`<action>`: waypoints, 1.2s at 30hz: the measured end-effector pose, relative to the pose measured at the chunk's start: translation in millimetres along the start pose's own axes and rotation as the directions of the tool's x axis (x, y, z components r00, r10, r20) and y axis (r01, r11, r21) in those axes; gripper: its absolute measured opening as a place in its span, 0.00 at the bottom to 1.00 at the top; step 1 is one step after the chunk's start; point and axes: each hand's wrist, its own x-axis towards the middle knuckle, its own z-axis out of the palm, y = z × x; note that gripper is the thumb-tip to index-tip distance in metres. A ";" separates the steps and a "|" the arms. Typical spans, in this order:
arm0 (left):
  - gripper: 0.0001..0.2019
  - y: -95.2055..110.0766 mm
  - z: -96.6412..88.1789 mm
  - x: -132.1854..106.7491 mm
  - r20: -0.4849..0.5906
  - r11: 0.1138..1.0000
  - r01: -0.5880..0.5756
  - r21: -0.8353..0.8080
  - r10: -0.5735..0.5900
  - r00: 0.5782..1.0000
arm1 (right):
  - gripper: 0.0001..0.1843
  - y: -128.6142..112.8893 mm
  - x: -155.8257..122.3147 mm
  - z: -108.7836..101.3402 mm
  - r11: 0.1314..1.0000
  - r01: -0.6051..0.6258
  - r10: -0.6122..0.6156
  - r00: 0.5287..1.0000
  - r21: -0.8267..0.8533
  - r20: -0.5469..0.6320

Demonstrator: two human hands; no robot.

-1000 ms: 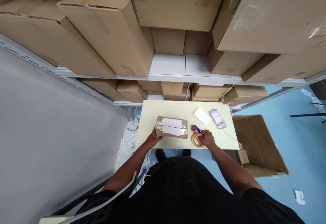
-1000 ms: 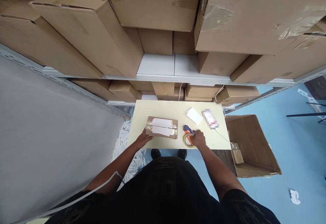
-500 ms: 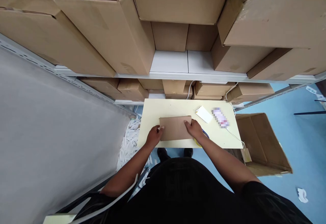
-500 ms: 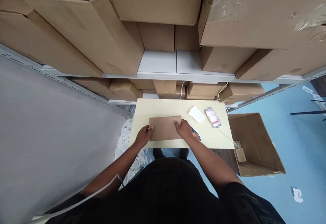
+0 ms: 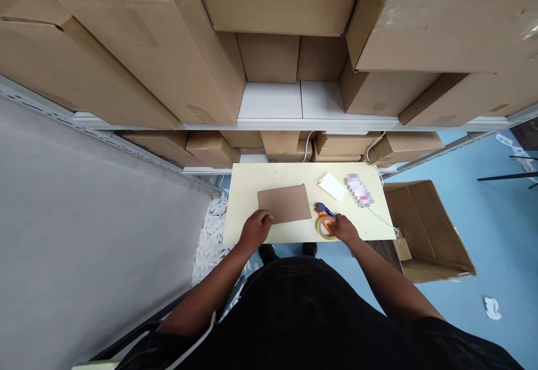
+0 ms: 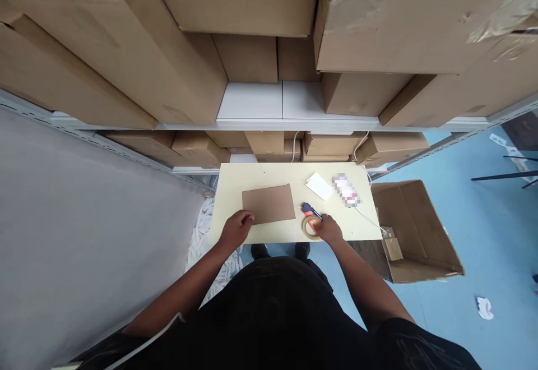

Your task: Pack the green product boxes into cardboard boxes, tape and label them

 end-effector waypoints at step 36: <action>0.16 129.8 143.8 178.1 0.539 0.725 -0.308 0.616 -0.102 0.836 | 0.33 -5.4 -78.2 27.1 0.687 -0.218 0.182 0.975 0.694 0.126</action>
